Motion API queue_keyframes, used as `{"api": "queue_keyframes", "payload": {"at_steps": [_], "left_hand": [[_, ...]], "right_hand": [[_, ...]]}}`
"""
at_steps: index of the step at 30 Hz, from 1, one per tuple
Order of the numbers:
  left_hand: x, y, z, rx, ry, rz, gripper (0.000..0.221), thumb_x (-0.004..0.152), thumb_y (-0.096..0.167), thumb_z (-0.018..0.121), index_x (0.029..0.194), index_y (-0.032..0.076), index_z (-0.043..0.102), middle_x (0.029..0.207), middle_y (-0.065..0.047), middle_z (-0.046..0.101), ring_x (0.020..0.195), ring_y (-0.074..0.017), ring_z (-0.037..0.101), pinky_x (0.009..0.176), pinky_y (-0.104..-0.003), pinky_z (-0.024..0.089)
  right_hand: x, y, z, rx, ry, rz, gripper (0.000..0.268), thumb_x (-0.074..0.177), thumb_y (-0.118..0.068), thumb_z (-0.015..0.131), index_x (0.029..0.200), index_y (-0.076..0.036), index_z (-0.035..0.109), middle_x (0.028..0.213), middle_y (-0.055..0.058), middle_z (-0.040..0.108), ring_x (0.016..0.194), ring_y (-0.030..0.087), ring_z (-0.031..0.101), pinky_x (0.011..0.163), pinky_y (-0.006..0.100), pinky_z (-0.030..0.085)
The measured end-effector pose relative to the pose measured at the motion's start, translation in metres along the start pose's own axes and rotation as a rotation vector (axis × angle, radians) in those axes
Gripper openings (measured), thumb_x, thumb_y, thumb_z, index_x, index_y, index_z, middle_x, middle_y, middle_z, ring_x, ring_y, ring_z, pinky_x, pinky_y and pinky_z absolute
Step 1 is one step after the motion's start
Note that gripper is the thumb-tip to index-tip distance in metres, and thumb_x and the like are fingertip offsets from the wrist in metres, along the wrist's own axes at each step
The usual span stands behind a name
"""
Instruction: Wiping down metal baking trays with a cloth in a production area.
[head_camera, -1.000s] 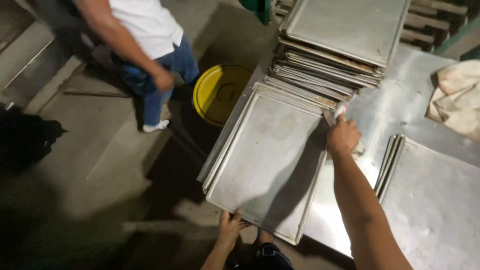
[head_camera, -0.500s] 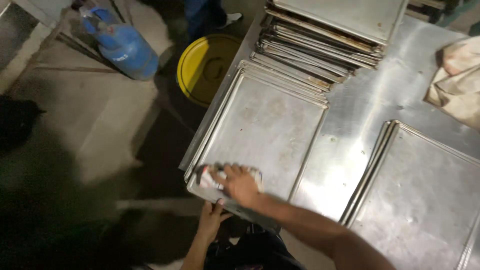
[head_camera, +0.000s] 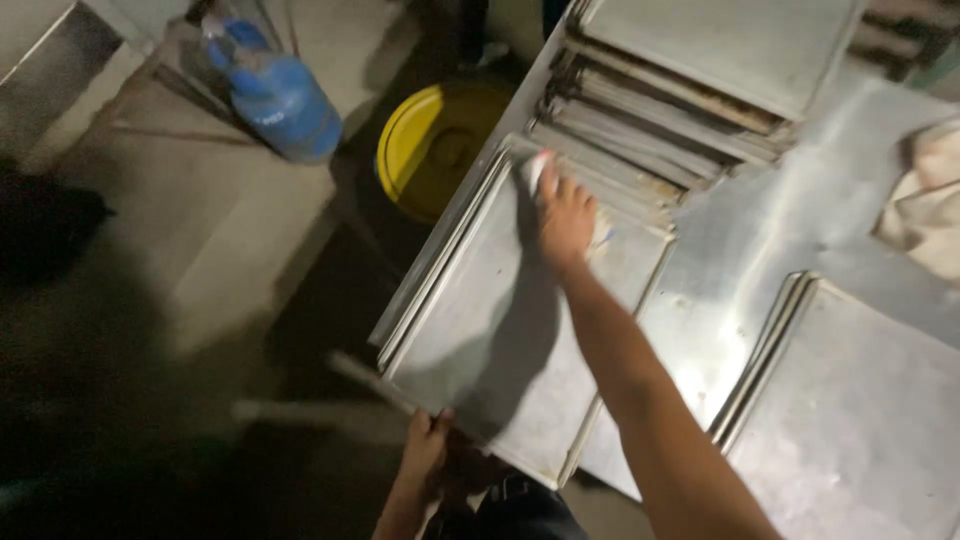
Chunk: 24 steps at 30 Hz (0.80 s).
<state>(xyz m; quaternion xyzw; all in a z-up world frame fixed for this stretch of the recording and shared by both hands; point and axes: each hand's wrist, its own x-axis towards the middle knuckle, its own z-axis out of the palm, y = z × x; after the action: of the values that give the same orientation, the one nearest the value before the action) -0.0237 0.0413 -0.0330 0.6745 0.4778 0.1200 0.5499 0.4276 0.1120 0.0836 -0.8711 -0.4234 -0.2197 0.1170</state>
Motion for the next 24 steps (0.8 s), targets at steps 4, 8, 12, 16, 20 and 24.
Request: {"api": "queue_keyframes", "payload": {"at_steps": [4,8,12,16,20,24], "left_hand": [[0.000,0.031,0.005,-0.250,-0.024,0.009,0.040,0.100,0.023,0.067,0.131,0.000,0.057,0.116,-0.016,0.067,0.100,-0.0279,0.067,0.080,-0.042,0.058],[0.001,0.022,0.016,-0.617,-0.097,-0.333,0.048,0.096,0.023,0.063,0.137,0.003,0.046,0.118,-0.015,0.063,0.097,-0.0299,0.067,0.078,-0.048,0.064],[0.009,0.010,0.008,-0.647,-0.138,-0.359,0.049,0.097,0.022,0.061,0.139,0.003,0.044,0.113,-0.018,0.060,0.090,-0.0321,0.065,0.082,-0.053,0.066],[-0.004,0.052,-0.015,-0.666,-0.240,-0.398,0.048,0.095,0.022,0.060,0.140,0.011,0.046,0.113,-0.015,0.061,0.091,-0.0286,0.067,0.085,-0.049,0.064],[-0.019,0.017,-0.043,-0.576,-0.438,-0.391,0.038,0.097,0.024,0.061,0.128,0.003,0.055,0.108,-0.017,0.068,0.093,-0.0284,0.072,0.082,-0.046,0.063],[-0.044,0.075,-0.075,0.141,-0.644,0.210,0.040,0.097,0.027,0.065,0.131,0.009,0.056,0.116,-0.010,0.070,0.111,-0.0237,0.066,0.096,-0.041,0.055]], "right_hand": [[-0.071,-0.057,-0.062,-0.023,-0.090,-0.096,0.082,0.088,-0.021,0.063,0.159,-0.003,0.027,0.126,0.025,0.062,0.097,0.037,0.063,0.094,0.057,0.047],[-0.151,-0.095,-0.144,0.348,-0.354,-0.260,0.079,0.081,-0.017,0.067,0.156,-0.014,0.042,0.114,0.020,0.062,0.098,0.036,0.062,0.082,0.051,0.047],[-0.218,-0.091,-0.185,0.655,-0.315,-0.210,0.071,0.072,-0.017,0.076,0.141,-0.017,0.059,0.113,0.016,0.066,0.101,0.036,0.063,0.081,0.048,0.048],[-0.283,-0.038,-0.157,0.736,-0.257,0.149,0.050,0.071,-0.023,0.084,0.115,-0.011,0.064,0.093,0.016,0.070,0.076,0.036,0.067,0.065,0.046,0.053],[-0.321,0.005,-0.213,1.038,-0.206,1.209,0.042,0.096,-0.030,0.068,0.130,-0.008,0.058,0.086,0.010,0.067,0.066,0.016,0.061,0.055,0.036,0.050],[-0.343,0.006,-0.281,1.217,0.253,1.406,0.048,0.090,-0.018,0.066,0.135,-0.007,0.051,0.110,0.007,0.066,0.092,0.018,0.066,0.072,0.037,0.059]]}}
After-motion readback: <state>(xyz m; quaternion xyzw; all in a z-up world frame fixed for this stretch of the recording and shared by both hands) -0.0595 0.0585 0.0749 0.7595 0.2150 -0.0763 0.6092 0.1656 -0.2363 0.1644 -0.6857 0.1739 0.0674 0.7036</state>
